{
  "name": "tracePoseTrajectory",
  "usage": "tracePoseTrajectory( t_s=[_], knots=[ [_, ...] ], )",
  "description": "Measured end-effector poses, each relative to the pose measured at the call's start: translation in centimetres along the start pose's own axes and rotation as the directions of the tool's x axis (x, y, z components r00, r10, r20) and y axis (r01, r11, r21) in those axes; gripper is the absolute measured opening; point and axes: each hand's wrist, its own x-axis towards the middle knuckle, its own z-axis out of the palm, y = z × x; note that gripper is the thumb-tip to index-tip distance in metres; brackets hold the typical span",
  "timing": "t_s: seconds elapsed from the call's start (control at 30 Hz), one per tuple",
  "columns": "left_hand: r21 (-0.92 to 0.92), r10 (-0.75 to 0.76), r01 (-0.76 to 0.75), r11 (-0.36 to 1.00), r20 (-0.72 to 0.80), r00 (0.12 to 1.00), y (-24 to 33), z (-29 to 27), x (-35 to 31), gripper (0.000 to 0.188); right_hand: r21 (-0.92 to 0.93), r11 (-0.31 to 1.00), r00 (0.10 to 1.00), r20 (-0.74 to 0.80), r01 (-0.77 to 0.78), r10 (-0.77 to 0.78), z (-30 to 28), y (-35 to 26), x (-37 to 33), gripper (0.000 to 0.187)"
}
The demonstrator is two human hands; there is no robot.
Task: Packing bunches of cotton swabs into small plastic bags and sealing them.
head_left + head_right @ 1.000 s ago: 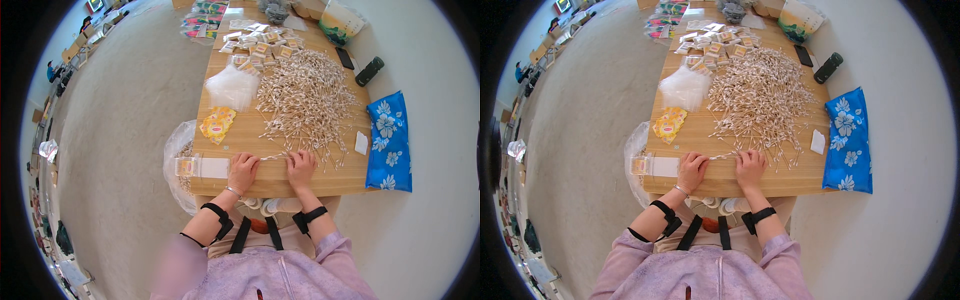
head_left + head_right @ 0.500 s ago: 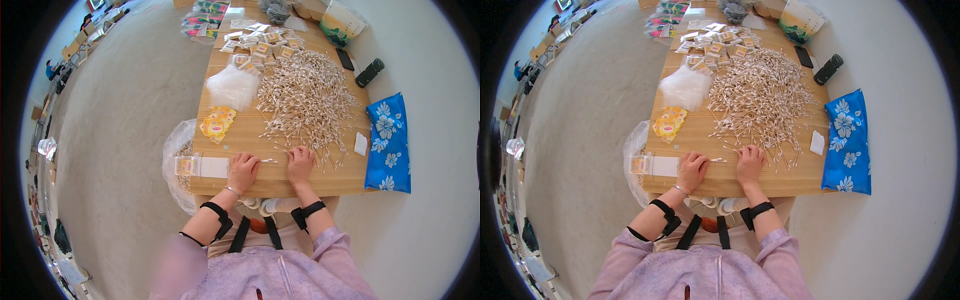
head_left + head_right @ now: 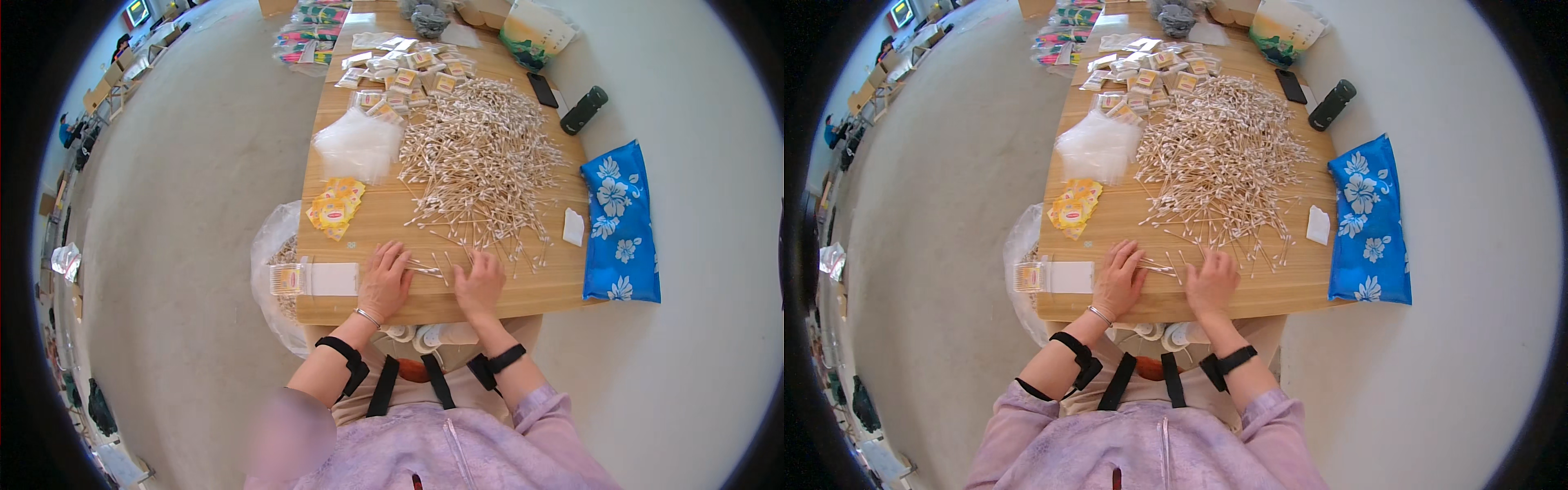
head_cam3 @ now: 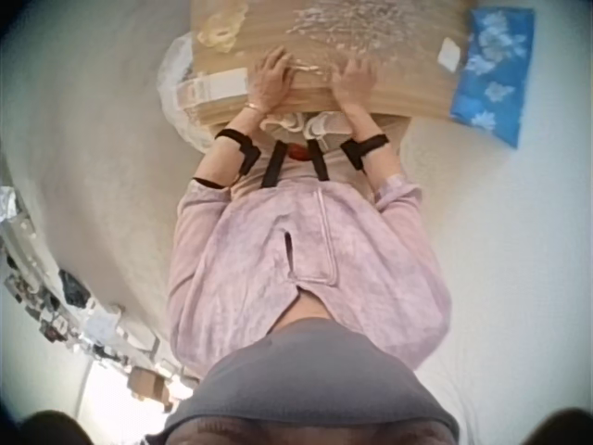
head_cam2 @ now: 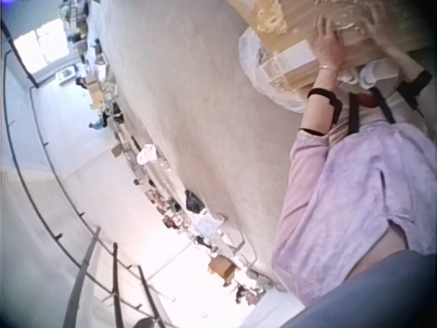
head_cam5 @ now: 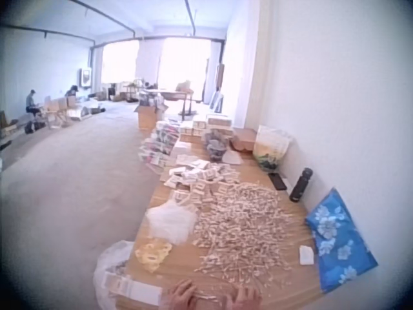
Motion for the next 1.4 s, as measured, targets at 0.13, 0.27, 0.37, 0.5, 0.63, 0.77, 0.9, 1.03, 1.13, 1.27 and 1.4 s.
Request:
tracePoseTrajectory(
  t_s=[0.13, 0.27, 0.37, 0.5, 0.63, 0.77, 0.9, 1.03, 1.13, 1.27, 1.4],
  knots=[
    [-0.096, 0.021, -0.020, 0.995, 0.008, 1.000, -0.3, 0.3, 0.1, 0.032, 0.061, 0.987, 0.986, 0.094, -0.147, 0.141, -0.7, 2.8, -0.2, 0.020],
    [-0.162, 0.071, -0.067, 0.984, 0.017, 0.997, -0.3, 0.4, 0.0, 0.023, 0.167, 0.979, 0.987, 0.130, -0.115, 0.094, 1.1, 1.7, 0.7, 0.016],
    [-0.173, 0.082, -0.081, 0.982, -0.001, 0.997, -0.1, 0.4, 0.1, 0.019, 0.204, 0.975, 0.991, 0.125, -0.082, 0.058, 2.3, 0.4, 1.1, 0.014],
    [-0.171, 0.078, -0.077, 0.982, -0.005, 0.997, -0.1, 0.1, 0.0, 0.016, 0.241, 0.970, 0.997, 0.066, 0.033, -0.050, 2.6, -0.7, 0.8, 0.017],
    [-0.193, 0.069, -0.071, 0.979, -0.016, 0.997, -0.1, 0.1, -0.1, 0.016, 0.128, 0.987, 0.993, 0.049, 0.100, -0.107, 1.4, -0.2, -0.6, 0.022],
    [-0.276, -0.003, 0.002, 0.961, -0.001, 1.000, 0.0, 0.3, 0.2, 0.017, 0.212, 0.974, 0.991, 0.094, 0.077, -0.099, 1.4, 1.0, 0.1, 0.023],
    [-0.330, -0.167, 0.142, 0.933, -0.049, 0.985, 0.7, 0.5, 2.2, 0.021, 0.201, 0.972, 0.982, 0.114, 0.122, -0.147, 0.4, 0.1, 0.3, 0.019],
    [-0.229, -0.113, 0.112, 0.967, 0.011, 0.994, 0.1, 1.3, 5.0, 0.027, 0.230, 0.968, 0.986, 0.110, 0.098, -0.126, 0.9, 0.8, 0.6, 0.012],
    [-0.156, -0.231, 0.247, 0.956, 0.113, 0.966, 0.6, 1.6, 6.0, 0.029, 0.188, 0.982, 0.997, 0.074, 0.017, -0.031, 0.1, 2.1, 0.4, 0.009],
    [-0.104, -0.243, 0.258, 0.960, 0.136, 0.960, 1.5, 2.0, 6.4, 0.026, 0.178, 0.984, 1.000, 0.008, 0.013, -0.015, -0.5, 3.7, 0.8, 0.008],
    [-0.216, -0.269, 0.303, 0.928, 0.173, 0.948, -0.4, 3.4, 6.3, 0.021, 0.161, 0.987, 1.000, 0.012, -0.012, 0.010, 0.0, 3.6, 0.8, 0.008]
  ],
)
